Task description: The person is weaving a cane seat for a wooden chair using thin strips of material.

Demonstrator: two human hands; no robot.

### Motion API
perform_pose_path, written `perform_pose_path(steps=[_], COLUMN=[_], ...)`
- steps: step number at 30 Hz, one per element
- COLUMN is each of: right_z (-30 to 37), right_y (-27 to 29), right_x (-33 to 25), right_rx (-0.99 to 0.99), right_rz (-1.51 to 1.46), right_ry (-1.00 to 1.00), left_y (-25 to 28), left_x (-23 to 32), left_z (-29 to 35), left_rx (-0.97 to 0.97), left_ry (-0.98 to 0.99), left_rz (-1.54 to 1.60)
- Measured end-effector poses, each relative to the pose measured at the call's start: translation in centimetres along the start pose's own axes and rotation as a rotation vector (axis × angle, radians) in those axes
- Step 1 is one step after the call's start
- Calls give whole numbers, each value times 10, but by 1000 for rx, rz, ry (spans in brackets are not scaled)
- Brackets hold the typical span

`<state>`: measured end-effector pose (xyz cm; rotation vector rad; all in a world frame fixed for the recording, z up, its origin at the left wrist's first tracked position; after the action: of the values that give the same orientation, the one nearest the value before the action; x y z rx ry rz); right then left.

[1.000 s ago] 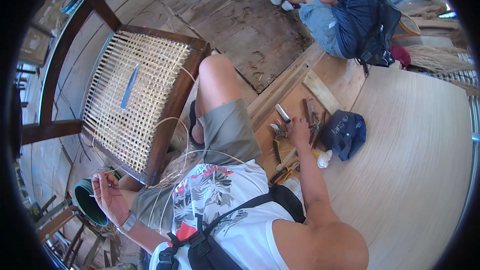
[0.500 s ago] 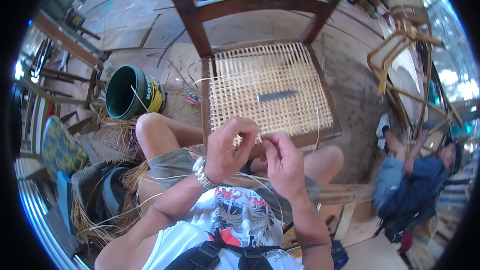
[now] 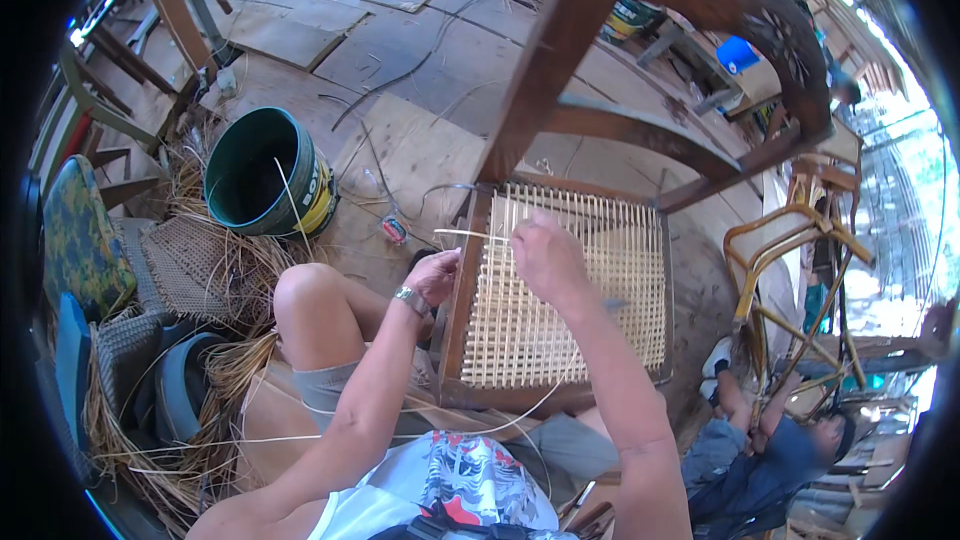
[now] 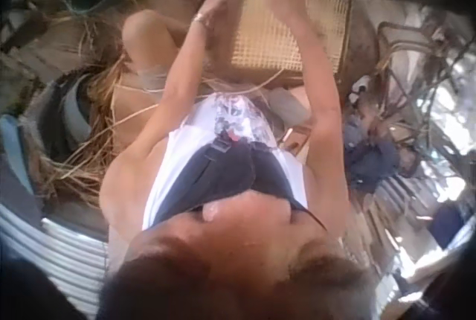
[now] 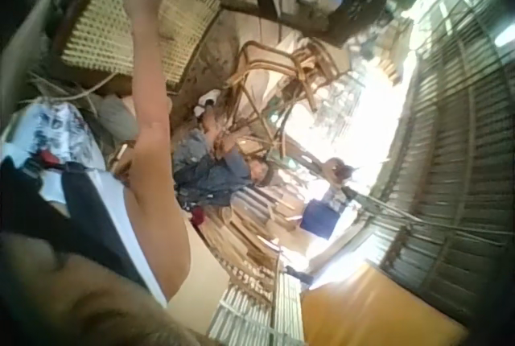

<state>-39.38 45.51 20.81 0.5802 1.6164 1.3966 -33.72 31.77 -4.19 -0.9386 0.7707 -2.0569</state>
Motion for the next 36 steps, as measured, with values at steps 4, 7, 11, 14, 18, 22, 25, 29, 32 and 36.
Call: perform_pose_path(steps=[4,7,11,14,18,22,25,29,32,36], right_z=[-19,-22,-24,-27,-28,-27,-27,-30,-30,-28], right_y=[-8,-6,-3,-2,0,-2,-3,0,3,1], right_x=[-1,-1,-8,-15,-19,-22,-25,-29,-31,-34], right_rx=[-40,-39,-48,-20,-6,14,17,17,-13,-12], right_rz=[141,140,126,159,205,234,270,294,277,296], right_ry=[38,81,147,183,241,265,274,300,306,319], left_y=[-11,-16,-22,-25,-24,-20,-23,-31,-37,-38], left_x=[1,-1,-12,-15,-20,-34,-36,-25,-20,-23], left_z=[-16,-13,-8,-4,0,4,4,6,8,8], left_rx=[-226,-428,-323,-289,-316,-301,-337,-367,-368,-362], left_ry=[51,131,107,145,95,190,222,90,18,-10], left_rz=[193,263,232,210,174,182,299,373,392,384])
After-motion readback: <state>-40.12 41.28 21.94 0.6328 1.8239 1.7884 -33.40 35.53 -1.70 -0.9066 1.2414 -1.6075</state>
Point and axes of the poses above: each hand's wrist, its own z-axis away from the middle knuckle, its own y-axis out of the back of the hand, x = y × z, the point moved 3 cm from there along -z, towards the middle knuckle, and after that the axes turned 1 degree about y, right-handed, at the moved point
